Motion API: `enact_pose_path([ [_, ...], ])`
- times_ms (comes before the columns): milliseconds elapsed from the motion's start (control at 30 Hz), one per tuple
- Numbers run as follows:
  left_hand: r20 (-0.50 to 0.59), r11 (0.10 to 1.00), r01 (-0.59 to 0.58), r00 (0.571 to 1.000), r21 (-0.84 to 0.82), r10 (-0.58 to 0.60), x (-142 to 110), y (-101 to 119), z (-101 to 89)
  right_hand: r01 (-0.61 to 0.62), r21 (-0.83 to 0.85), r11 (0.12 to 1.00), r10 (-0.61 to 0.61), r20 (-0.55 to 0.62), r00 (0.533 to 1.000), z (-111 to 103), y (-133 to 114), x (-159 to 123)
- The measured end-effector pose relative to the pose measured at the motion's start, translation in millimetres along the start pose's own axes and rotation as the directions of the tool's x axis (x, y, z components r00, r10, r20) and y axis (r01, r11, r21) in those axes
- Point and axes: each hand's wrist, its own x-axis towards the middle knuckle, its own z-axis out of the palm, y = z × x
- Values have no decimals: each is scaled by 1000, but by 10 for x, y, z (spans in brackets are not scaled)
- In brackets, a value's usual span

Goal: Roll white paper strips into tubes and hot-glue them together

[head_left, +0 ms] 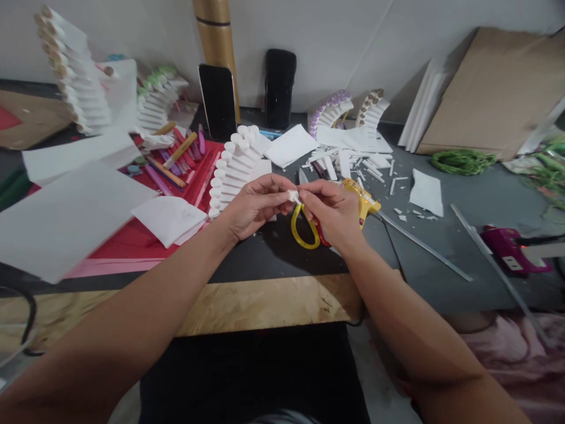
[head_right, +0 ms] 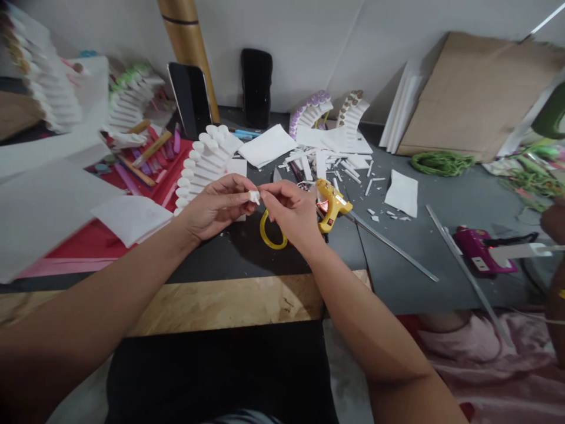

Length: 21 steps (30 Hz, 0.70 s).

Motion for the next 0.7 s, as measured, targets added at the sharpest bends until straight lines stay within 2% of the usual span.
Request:
enact_pose_path([
  [133, -18, 1000, 2, 1000, 10, -2, 1, 3, 20, 158, -248, 956, -165, -10, 986, -14, -10, -30],
  [233, -49, 1000, -8, 999, 14, 9, 5, 10, 34, 173, -307, 936, -190, -28, 981, -10, -26, -44],
  [367, -117, 996, -74, 990, 46, 79, 21, -13, 19, 16, -97, 995, -27, -112, 993, -5, -46, -17],
  [467, -97, 977, -138, 983, 163, 155, 29, -49, 3, -83, 59, 995, 91, -141, 986, -14, -34, 29],
  [600, -31, 907, -198, 974, 372, 226, 7, -49, 29, -167, 205, 964, 192, -112, 975, -23, -7, 69],
  [700, 2, 862, -204, 973, 465, 229, -24, -14, 76, -289, 296, 910, 310, -26, 950, -25, -1, 73],
])
